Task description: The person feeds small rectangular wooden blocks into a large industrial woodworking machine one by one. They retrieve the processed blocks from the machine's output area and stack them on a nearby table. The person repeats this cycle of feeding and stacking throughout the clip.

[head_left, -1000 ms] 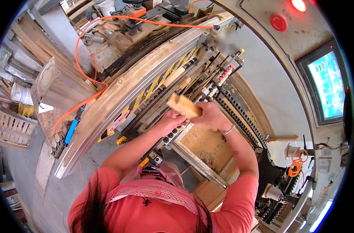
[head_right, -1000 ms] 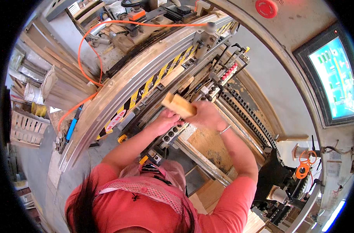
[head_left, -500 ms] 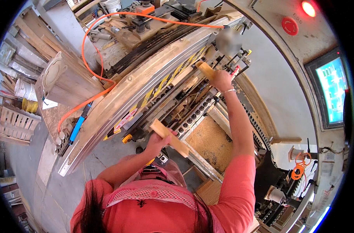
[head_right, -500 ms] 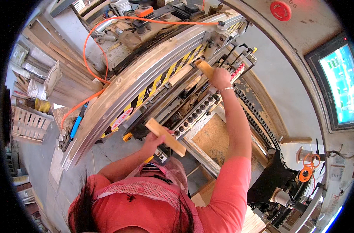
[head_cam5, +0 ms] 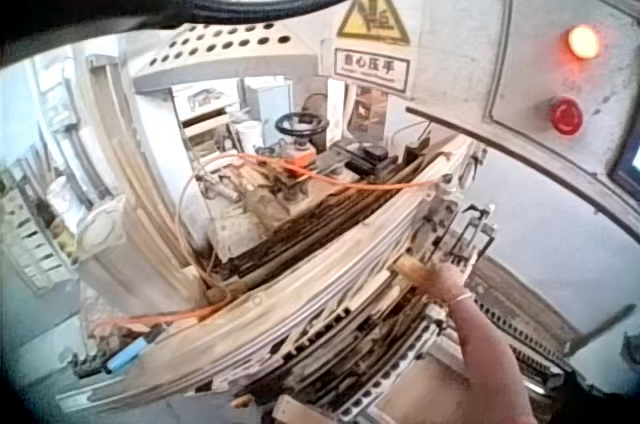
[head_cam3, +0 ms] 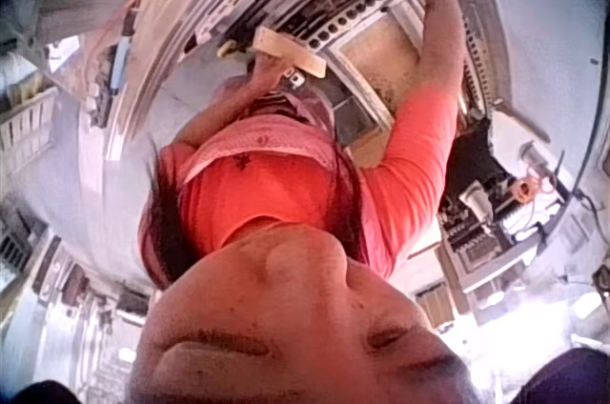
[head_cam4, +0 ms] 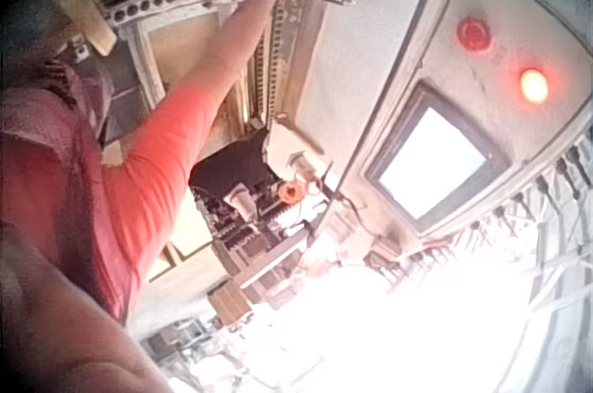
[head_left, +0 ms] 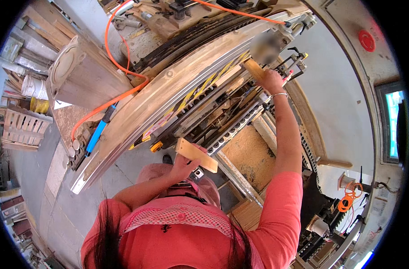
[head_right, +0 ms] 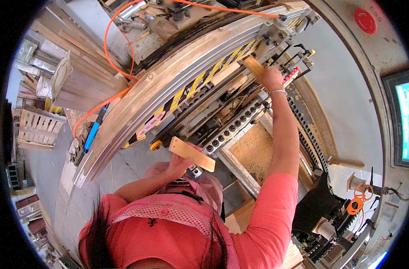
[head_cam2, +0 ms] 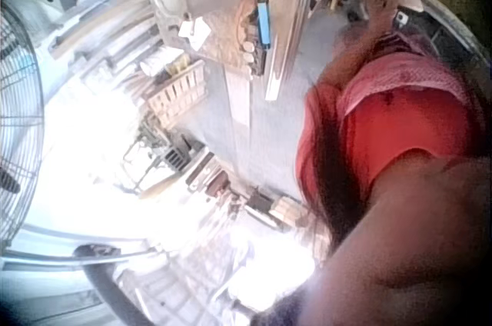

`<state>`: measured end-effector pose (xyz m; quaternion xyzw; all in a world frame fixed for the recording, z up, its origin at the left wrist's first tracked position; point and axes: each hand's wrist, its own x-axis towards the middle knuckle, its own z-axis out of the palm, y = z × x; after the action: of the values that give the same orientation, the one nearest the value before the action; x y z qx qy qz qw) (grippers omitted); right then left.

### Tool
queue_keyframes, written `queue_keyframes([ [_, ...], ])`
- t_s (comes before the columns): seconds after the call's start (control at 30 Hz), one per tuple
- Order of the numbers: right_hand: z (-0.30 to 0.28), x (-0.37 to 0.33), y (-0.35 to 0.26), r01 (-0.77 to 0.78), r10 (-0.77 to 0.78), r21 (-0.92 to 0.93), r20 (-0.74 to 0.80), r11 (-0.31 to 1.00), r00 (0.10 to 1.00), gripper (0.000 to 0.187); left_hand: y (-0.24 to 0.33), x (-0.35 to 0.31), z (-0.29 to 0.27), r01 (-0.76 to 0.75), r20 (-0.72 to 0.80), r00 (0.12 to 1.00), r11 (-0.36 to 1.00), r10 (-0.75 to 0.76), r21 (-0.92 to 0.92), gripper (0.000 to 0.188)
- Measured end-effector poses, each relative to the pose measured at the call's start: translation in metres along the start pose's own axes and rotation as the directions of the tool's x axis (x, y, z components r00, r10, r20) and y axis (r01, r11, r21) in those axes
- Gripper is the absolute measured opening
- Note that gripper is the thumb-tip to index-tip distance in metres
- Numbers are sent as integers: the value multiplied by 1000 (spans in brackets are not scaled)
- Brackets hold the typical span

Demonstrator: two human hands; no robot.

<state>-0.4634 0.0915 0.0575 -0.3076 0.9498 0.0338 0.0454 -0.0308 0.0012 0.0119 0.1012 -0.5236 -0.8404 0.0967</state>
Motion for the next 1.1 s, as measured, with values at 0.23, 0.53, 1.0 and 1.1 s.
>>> queue_keyframes([
  [0.23, -1, -4, -3, -20, 24, 80, -53, 997, 998, 47, -3, 1, 5, -28, -38, 999, 999, 29, 22, 35],
  [0.53, -1, -14, 0, 8, 2, 78, -119, 997, 993, 40, 0, 3, 6, -8, -23, 1000, 996, 10, 89, 33],
  [1.0, -13, 3, -23, -41, 41, 30, -4, 999, 999, 47, -7, -2, 2, 30, -21, 999, 997, -28, 70, 41],
  [1.1, -11, 3, -20, -41, 42, 42, -15, 998, 999, 47, -8, -1, 2, 18, -16, 1000, 999, -18, 41, 41],
])
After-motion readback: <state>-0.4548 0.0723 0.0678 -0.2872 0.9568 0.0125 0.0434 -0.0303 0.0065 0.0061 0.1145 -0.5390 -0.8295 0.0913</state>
